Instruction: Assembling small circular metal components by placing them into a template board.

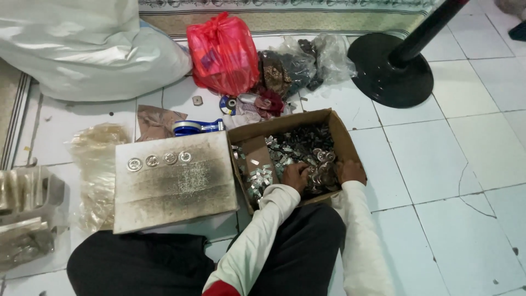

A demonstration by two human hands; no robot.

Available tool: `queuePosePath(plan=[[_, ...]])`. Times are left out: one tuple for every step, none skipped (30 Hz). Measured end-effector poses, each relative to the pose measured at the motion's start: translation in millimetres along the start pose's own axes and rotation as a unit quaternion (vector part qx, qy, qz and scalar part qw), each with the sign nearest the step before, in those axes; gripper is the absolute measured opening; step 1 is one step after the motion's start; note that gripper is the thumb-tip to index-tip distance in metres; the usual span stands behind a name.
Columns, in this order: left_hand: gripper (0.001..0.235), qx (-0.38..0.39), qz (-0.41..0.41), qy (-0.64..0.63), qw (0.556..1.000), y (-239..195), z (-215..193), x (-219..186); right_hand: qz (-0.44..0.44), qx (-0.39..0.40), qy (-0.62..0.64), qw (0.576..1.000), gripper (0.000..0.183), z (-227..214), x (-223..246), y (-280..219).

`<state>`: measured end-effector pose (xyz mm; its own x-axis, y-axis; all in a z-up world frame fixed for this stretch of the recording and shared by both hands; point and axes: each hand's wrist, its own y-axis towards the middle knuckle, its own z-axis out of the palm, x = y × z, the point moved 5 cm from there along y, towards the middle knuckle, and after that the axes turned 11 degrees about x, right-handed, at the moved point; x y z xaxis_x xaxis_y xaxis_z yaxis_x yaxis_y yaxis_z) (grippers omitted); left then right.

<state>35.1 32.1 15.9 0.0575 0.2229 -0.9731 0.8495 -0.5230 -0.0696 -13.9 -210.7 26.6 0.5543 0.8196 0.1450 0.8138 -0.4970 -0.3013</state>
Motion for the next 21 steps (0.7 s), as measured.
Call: queuePosePath(plan=[[0.018, -0.006, 0.0, -0.001, 1.0, -2, 3, 2, -0.006, -0.001, -0.003, 1.0, 0.043, -12, 4, -11], [0.017, -0.004, 0.012, 0.008, 1.0, -2, 5, 3, -0.004, -0.014, 0.015, 1.0, 0.043, -26, 11, -20], [0.016, -0.002, 0.023, 0.017, 1.0, -2, 5, 4, -0.003, -0.026, 0.034, 0.999, 0.043, -39, 18, -28], [0.016, -0.016, 0.02, 0.016, 1.0, -7, 0, -2, -0.016, -0.024, 0.029, 0.999, 0.043, -34, 16, -26], [0.015, -0.005, 0.025, 0.007, 1.0, -11, -3, -9, 0.002, -0.061, 0.031, 0.998, 0.041, -32, 12, -24], [0.015, 0.007, 0.031, -0.001, 1.0, -17, -6, -16, 0.021, -0.098, 0.036, 0.994, 0.041, -29, 8, -23], [0.015, -0.006, 0.028, -0.001, 1.0, -23, -11, -18, 0.009, -0.096, 0.034, 0.995, 0.041, -29, 13, -28], [0.015, -0.016, 0.033, -0.043, 0.998, -26, -14, -23, -0.018, -0.129, 0.078, 0.988, 0.032, -34, 17, -32], [0.015, -0.027, 0.038, -0.084, 0.995, -28, -17, -27, -0.044, -0.162, 0.123, 0.978, 0.028, -39, 20, -37], [0.015, -0.036, 0.038, -0.085, 0.995, -28, -28, -26, -0.053, -0.16, 0.121, 0.978, 0.028, -35, 19, -32], [0.015, -0.048, 0.052, -0.075, 0.995, -28, -39, -26, -0.085, -0.203, 0.123, 0.968, 0.024, -36, 18, -30], [0.016, -0.058, 0.065, -0.062, 0.994, -30, -50, -26, -0.116, -0.243, 0.127, 0.955, 0.02, -33, 18, -28], [0.016, -0.066, 0.063, -0.061, 0.994, -36, -72, -35, -0.124, -0.24, 0.128, 0.954, 0.02, -40, 32, -31], [0.015, -0.094, 0.048, -0.074, 0.992, -44, -95, -42, -0.138, -0.244, 0.15, 0.948, 0.026, -47, 45, -35], [0.015, -0.122, 0.034, -0.087, 0.988, -52, -117, -49, -0.152, -0.248, 0.172, 0.941, 0.031, -54, 57, -38], [0.015, -0.126, 0.031, -0.086, 0.988, -53, -137, -42, -0.155, -0.245, 0.174, 0.941, 0.031, -63, 88, -50], [0.016, -0.162, 0.021, -0.046, 0.986, -56, -159, -36, -0.201, -0.184, 0.257, 0.927, 0.034, -70, 120, -59], [0.018, -0.195, 0.012, -0.006, 0.981, -59, -180, -30, -0.242, -0.123, 0.338, 0.901, 0.038, -77, 151, -70], [0.018, -0.196, 0.011, -0.004, 0.981, -64, -203, -30, -0.243, -0.122, 0.34, 0.9, 0.038, -75, 181, -79], [0.018, -0.215, -0.005, 0.022, 0.976, -71, -227, -29, -0.295, -0.096, 0.329, 0.892, 0.033, -74, 216, -88], [0.018, -0.233, -0.021, 0.048, 0.971, -77, -252, -28, -0.346, -0.07, 0.318, 0.88, 0.028, -72, 252, -98]])
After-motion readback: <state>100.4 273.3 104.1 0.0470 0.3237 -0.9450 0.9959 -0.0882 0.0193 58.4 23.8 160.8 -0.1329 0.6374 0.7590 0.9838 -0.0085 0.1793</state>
